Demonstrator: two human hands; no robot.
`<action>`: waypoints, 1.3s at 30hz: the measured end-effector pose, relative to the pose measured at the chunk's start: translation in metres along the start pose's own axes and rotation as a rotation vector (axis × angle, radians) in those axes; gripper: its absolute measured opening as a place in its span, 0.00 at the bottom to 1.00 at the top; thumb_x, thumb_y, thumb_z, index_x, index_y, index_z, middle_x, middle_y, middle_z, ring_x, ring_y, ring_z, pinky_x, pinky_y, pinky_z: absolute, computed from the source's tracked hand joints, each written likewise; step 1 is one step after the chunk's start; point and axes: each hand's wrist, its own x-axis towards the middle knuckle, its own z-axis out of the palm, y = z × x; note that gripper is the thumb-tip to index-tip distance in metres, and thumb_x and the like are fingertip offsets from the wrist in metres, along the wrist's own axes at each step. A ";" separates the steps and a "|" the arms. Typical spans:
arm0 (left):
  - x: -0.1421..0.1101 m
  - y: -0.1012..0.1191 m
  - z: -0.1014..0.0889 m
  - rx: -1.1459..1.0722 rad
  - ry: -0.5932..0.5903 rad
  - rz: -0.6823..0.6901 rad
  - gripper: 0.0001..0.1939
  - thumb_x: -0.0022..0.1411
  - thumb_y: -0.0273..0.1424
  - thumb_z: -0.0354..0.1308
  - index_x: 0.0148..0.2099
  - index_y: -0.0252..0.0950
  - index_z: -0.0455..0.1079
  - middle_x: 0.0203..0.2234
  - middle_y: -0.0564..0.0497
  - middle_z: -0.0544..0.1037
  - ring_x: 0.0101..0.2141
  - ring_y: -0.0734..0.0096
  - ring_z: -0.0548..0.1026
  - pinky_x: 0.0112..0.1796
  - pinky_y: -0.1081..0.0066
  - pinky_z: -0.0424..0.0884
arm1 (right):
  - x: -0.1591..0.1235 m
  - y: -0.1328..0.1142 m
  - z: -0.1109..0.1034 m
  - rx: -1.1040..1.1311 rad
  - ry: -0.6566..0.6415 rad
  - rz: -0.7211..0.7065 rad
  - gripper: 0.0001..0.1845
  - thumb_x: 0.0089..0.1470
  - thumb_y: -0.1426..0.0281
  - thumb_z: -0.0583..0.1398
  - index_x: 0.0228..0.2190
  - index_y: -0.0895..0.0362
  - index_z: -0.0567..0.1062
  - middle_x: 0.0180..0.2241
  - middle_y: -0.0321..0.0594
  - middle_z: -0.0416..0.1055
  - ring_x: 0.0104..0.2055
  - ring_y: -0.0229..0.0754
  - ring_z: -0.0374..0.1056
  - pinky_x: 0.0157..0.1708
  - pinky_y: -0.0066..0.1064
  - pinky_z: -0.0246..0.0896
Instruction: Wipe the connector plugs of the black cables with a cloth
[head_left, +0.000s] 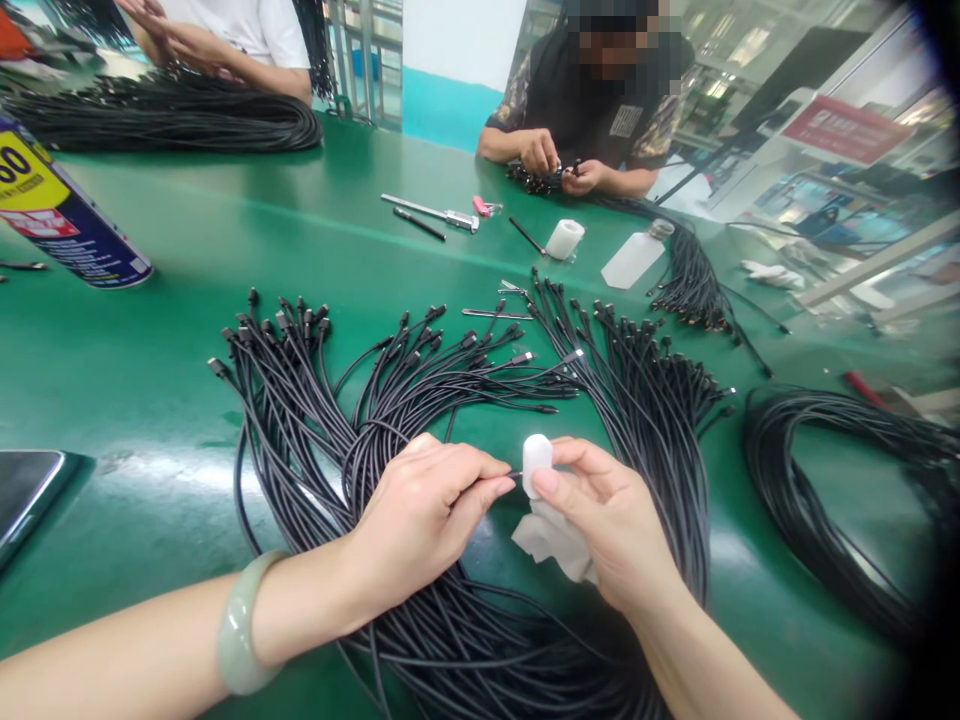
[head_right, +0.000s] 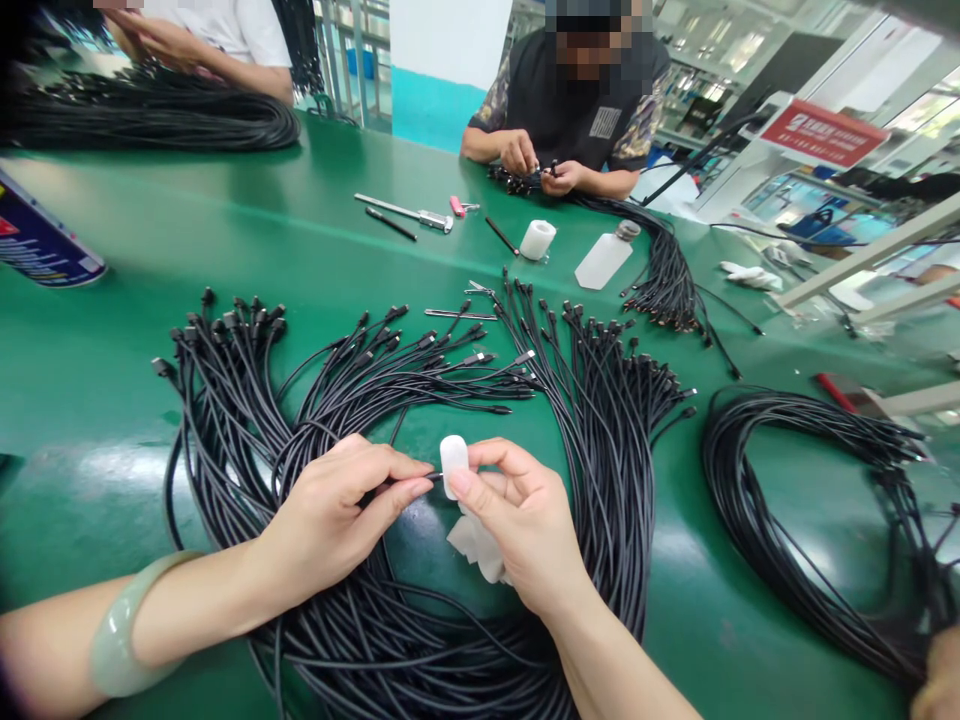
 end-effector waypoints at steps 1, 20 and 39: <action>0.000 0.000 0.000 0.001 -0.002 0.000 0.02 0.68 0.27 0.59 0.42 0.37 0.74 0.33 0.56 0.83 0.31 0.75 0.77 0.35 0.69 0.63 | 0.000 0.000 0.000 -0.002 0.002 -0.002 0.16 0.43 0.60 0.74 0.29 0.56 0.77 0.19 0.33 0.70 0.17 0.31 0.55 0.15 0.23 0.47; 0.000 -0.002 0.000 0.004 -0.040 -0.015 0.03 0.68 0.27 0.59 0.41 0.37 0.74 0.33 0.56 0.82 0.29 0.76 0.76 0.35 0.70 0.62 | -0.002 -0.002 0.004 0.012 0.020 0.033 0.17 0.42 0.60 0.74 0.29 0.56 0.78 0.18 0.33 0.70 0.16 0.31 0.55 0.16 0.24 0.46; 0.000 0.000 0.000 0.009 -0.049 -0.013 0.03 0.69 0.28 0.58 0.41 0.38 0.74 0.32 0.56 0.83 0.29 0.75 0.76 0.35 0.70 0.63 | -0.002 0.000 0.001 0.018 0.010 0.047 0.17 0.43 0.60 0.74 0.29 0.57 0.78 0.19 0.33 0.69 0.17 0.32 0.56 0.17 0.24 0.47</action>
